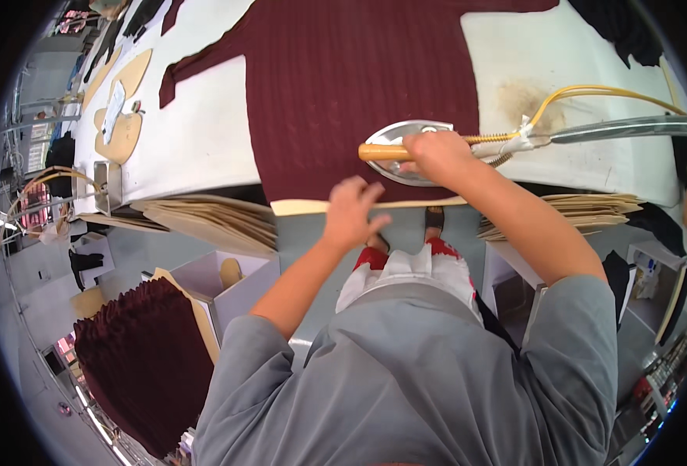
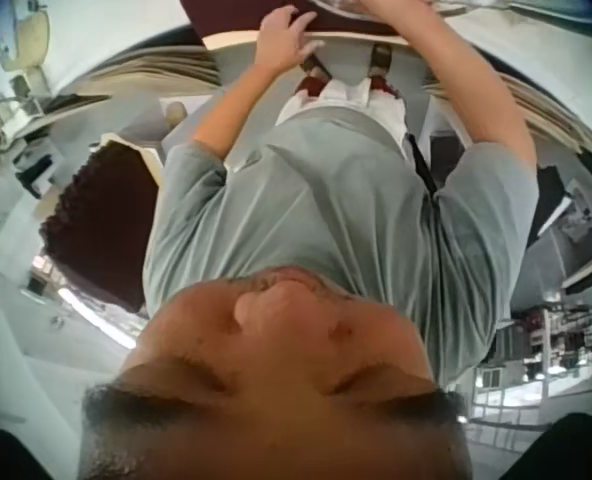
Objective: Ironing a maroon sweater on a pressing table in a factory.
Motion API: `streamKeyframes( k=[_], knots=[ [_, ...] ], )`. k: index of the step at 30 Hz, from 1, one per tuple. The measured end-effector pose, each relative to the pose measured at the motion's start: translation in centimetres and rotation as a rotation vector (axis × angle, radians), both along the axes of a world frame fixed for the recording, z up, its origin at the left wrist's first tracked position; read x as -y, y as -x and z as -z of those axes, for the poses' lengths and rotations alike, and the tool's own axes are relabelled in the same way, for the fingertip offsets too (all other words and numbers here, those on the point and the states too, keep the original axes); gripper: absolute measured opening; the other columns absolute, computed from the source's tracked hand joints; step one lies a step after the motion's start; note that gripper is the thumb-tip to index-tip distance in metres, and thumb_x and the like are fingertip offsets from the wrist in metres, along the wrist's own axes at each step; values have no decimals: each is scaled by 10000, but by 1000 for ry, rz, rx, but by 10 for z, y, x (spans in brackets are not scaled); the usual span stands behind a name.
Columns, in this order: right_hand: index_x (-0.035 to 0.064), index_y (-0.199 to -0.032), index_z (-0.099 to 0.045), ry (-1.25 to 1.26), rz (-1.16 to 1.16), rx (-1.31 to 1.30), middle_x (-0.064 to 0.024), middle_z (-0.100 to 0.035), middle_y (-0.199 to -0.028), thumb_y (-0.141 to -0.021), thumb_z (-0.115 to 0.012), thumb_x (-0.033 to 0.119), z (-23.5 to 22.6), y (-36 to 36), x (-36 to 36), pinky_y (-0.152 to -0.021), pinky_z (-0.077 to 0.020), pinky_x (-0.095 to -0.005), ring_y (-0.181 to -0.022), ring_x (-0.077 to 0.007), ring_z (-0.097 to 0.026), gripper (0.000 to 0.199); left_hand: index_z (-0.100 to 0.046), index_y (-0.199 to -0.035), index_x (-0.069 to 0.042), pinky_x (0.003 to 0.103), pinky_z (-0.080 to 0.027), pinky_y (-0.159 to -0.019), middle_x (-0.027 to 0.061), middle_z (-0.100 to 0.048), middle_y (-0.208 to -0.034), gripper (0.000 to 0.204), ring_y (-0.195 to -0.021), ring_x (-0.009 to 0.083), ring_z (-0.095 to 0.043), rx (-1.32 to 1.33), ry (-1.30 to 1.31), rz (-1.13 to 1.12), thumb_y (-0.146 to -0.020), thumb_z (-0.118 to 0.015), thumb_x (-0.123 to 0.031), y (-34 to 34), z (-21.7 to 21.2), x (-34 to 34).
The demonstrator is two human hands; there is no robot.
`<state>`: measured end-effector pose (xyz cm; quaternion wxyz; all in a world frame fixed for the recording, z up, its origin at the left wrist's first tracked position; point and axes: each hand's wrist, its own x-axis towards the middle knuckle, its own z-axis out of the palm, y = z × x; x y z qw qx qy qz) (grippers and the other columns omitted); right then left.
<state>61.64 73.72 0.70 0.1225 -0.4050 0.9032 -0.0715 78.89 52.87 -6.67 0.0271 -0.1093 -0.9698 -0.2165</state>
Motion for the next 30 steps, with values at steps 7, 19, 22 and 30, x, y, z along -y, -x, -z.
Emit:
streamKeyframes(
  k=[7, 19, 22, 30],
  knots=[
    [56, -929, -685, 3, -7, -10, -121, -749, -843, -880, -752, 451, 8, 0, 107, -712, -571, -450, -749, -334, -725, 404, -646, -1276, -106, 448, -433, -997, 113, -533, -1217, 600, -1122, 331, -536, -113, 20, -228, -811, -763, -466, -44, 18, 78],
    [96, -888, -706, -66, -648, 154, -88, -742, -837, -834, -771, 377, 2, -29, 236, -711, -563, -459, -756, -333, -707, 294, -621, -1284, -65, 425, -435, -1054, 139, -609, -1293, 416, -1187, 345, -561, -145, -129, -736, -892, -699, -179, -149, 35, 159],
    [126, -916, -744, -106, -703, 168, -69, -756, -839, -818, -759, 309, -1, -27, 161, -745, -569, -459, -795, -318, -717, 208, -574, -1358, -60, 433, -416, -1081, 155, -592, -1333, 440, -1214, 348, -543, 14, -123, -816, -940, -653, -171, -213, 50, 144],
    [116, -865, -584, -120, -448, 51, -64, -699, -760, -863, -751, 452, -6, -18, -70, -645, -547, -432, -691, -305, -707, 375, -520, -1426, -10, 426, -437, -1057, 164, -613, -1324, 525, -1184, 345, -570, -17, -212, -831, -936, -651, -145, -167, 33, 60]
  ],
)
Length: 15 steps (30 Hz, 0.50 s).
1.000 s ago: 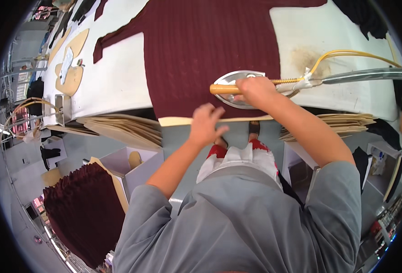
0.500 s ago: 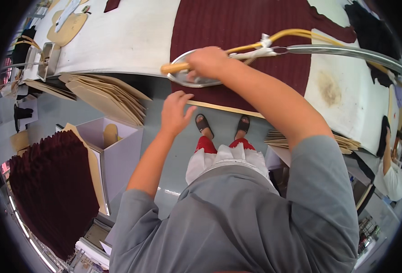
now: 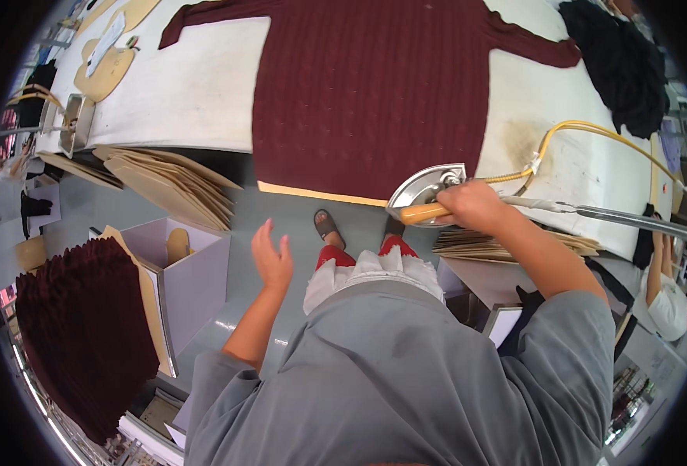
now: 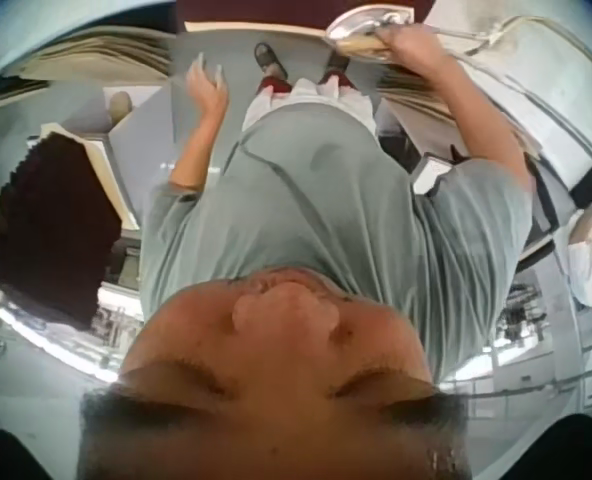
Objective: Ironing a maroon sweater on a pressing table in a factory.
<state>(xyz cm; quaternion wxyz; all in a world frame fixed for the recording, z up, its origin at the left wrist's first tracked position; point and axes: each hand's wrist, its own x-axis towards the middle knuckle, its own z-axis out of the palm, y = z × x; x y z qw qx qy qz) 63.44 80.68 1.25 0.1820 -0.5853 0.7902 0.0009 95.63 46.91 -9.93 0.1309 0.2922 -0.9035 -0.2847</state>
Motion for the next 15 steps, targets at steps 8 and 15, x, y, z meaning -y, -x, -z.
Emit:
streamKeyframes(
  k=[8, 15],
  knots=[
    [94, -1113, -670, 233, 684, -70, -103, -719, -922, -948, -689, 387, -9, 116, -50, -746, -544, -432, -816, -321, -681, 337, -548, -1405, -70, 383, -408, -1011, 101, -561, -1310, 736, -1141, 280, -556, -42, 222, 944, -787, -802, -378, 194, -48, -197],
    [90, -1003, -632, 172, 724, -184, -106, -721, -860, -946, -688, 403, 14, 119, -24, -721, -551, -441, -768, -321, -696, 323, -602, -1317, -76, 407, -416, -968, 113, -546, -1231, 721, -1088, 299, -542, 140, 214, 829, -748, -806, -470, 199, -41, -219]
  ],
)
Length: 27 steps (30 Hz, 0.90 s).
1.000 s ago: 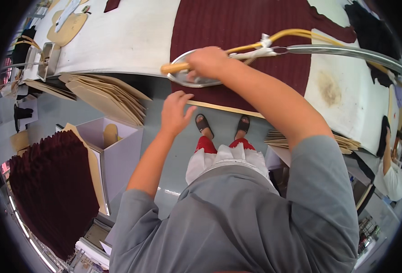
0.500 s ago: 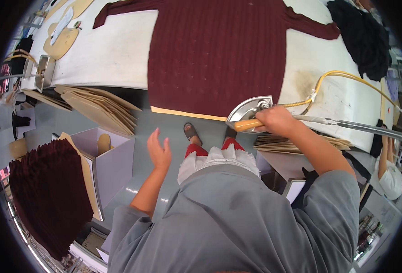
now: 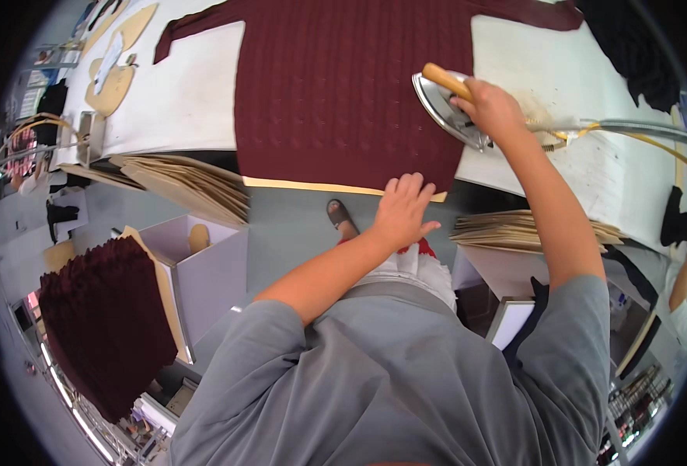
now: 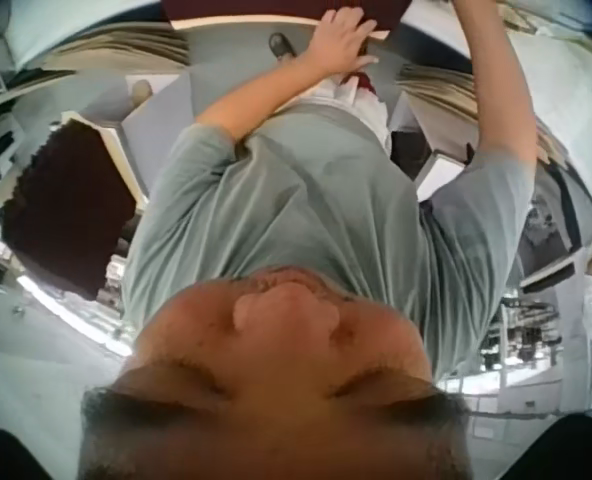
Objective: Ironing a maroon sweater on a pressing table in a factory.
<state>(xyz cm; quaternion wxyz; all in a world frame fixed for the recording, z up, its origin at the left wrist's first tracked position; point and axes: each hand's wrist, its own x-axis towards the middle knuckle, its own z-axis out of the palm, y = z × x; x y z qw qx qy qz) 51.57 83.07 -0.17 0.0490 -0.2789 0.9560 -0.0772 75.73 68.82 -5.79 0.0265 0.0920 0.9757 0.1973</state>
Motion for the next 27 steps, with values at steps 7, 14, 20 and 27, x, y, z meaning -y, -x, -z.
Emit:
streamKeyframes(
  k=[7, 14, 20, 27],
  knots=[
    [89, -938, -605, -16, -163, -108, -80, -724, -843, -947, -687, 401, -1, -64, 62, -636, -561, -423, -689, -300, -704, 322, -658, -1206, -101, 441, -435, -946, 123, -541, -1225, 584, -1088, 313, -546, -92, -104, -206, -777, -793, -473, -8, 2, 99],
    [88, -928, -600, 26, -292, -152, -78, -730, -829, -950, -687, 385, 13, -104, 145, -594, -565, -414, -638, -298, -707, 310, -682, -1198, -124, 433, -466, -958, 115, -561, -1217, 528, -1113, 317, -566, -190, -79, -99, -774, -805, -415, -51, 17, 176],
    [94, -938, -617, 14, -369, -96, -78, -742, -853, -949, -692, 372, 10, -105, 245, -620, -571, -437, -681, -307, -720, 288, -679, -1218, -133, 422, -458, -1021, 104, -560, -1248, 521, -1175, 314, -560, -172, -7, -282, -793, -798, -409, -86, 30, 241],
    [101, -932, -661, 42, -693, 169, -86, -719, -891, -893, -684, 346, 5, -119, 379, -705, -531, -457, -797, -351, -680, 250, -660, -1239, -96, 419, -447, -1034, 102, -614, -1243, 475, -1165, 323, -581, -225, -65, -434, -842, -769, -331, -119, 21, 294]
  ],
)
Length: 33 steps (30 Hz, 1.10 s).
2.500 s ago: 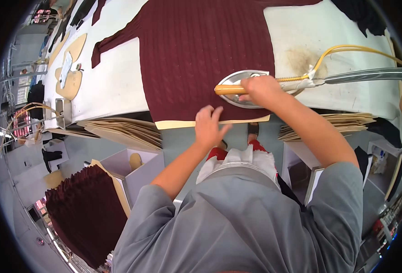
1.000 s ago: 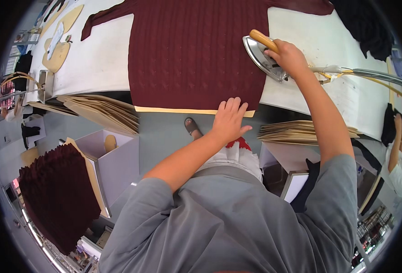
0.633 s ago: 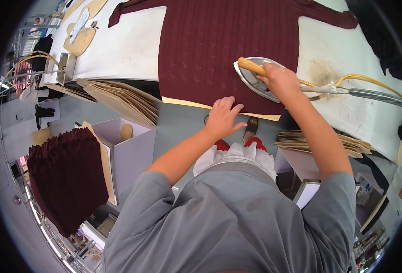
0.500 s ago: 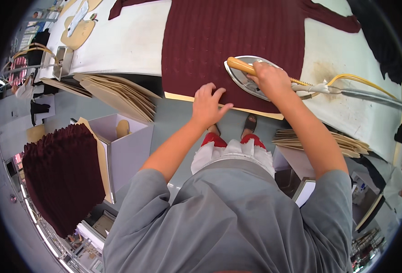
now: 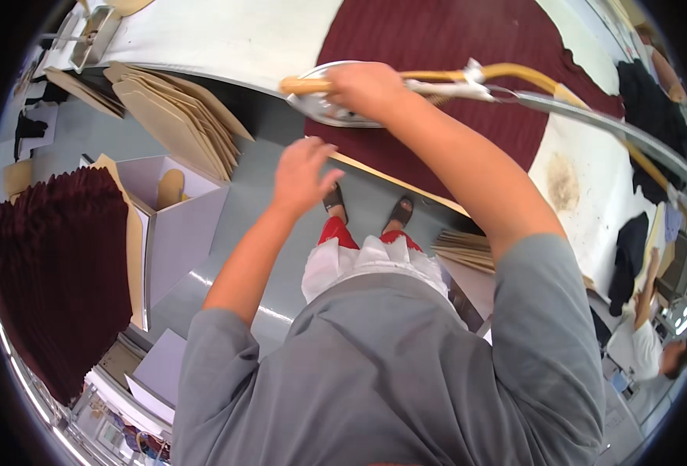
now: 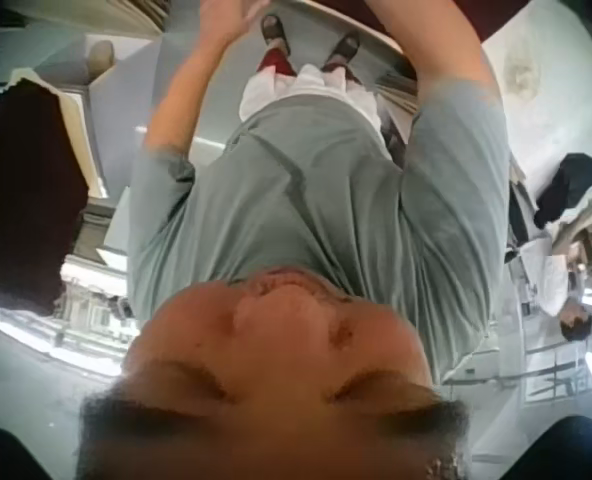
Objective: Ironing a maroon sweater on a pressing table in a factory.
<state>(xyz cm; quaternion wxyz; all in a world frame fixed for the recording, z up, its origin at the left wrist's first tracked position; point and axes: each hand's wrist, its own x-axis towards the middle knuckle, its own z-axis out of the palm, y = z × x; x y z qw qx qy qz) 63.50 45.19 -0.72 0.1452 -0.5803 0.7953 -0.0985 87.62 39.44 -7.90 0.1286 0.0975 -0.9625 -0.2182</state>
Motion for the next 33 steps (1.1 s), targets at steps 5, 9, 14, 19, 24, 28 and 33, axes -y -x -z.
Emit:
streamKeyframes(
  k=[5, 9, 14, 19, 24, 28, 33],
  knots=[
    [135, -884, -618, 49, -580, -141, -53, -698, -802, -902, -647, 224, -4, -25, -32, -596, -564, -435, -651, -290, -683, 95, -600, -1312, -54, 446, -425, -1060, 162, -606, -1279, 437, -1193, 361, -549, 55, -19, -541, -925, -693, -234, -127, 46, 0],
    [131, -879, -532, 102, -660, -188, -31, -661, -755, -893, -633, 179, -1, -4, -146, -568, -553, -407, -633, -265, -682, 113, -635, -1258, 29, 453, -477, -983, 216, -658, -1170, 430, -1064, 394, -604, 423, -216, -751, -1046, -551, -335, -266, 88, -44],
    [134, -973, -537, 59, -423, -227, -17, -634, -774, -885, -650, 203, -16, 20, -306, -589, -520, -369, -660, -232, -671, 159, -645, -1243, 67, 464, -514, -964, 229, -702, -1080, 463, -1025, 392, -662, 781, -558, -1116, -1038, -564, -339, -388, 119, -98],
    [127, -1029, -569, -109, 99, -307, -26, -696, -815, -875, -704, 262, -24, 40, -442, -605, -527, -401, -704, -251, -697, 245, -618, -1337, -19, 423, -490, -1008, 173, -664, -1261, 495, -1134, 349, -622, 214, -83, -370, -879, -731, -173, -129, 29, -139],
    [91, -1070, -637, -32, 630, -156, -90, -704, -808, -909, -742, 353, -15, 67, -462, -650, -529, -426, -719, -321, -679, 325, -616, -1300, -107, 413, -437, -992, 97, -557, -1251, 557, -1131, 304, -552, 60, 17, 353, -811, -787, -313, 84, -30, -231],
    [72, -1063, -657, 51, 1051, 28, -134, -710, -815, -925, -744, 381, -7, 69, -461, -667, -526, -443, -728, -360, -673, 349, -623, -1281, -99, 385, -400, -1050, 82, -543, -1251, 574, -1151, 275, -521, 191, 96, 399, -809, -775, -389, 98, -24, -256],
    [70, -1042, -651, 62, 1034, -66, -145, -718, -827, -944, -724, 353, -7, 26, -426, -675, -530, -464, -717, -385, -677, 309, -619, -1305, -63, 413, -451, -1015, 122, -603, -1261, 550, -1137, 321, -580, 57, -212, 306, -844, -775, -321, 69, -35, -180]
  ],
)
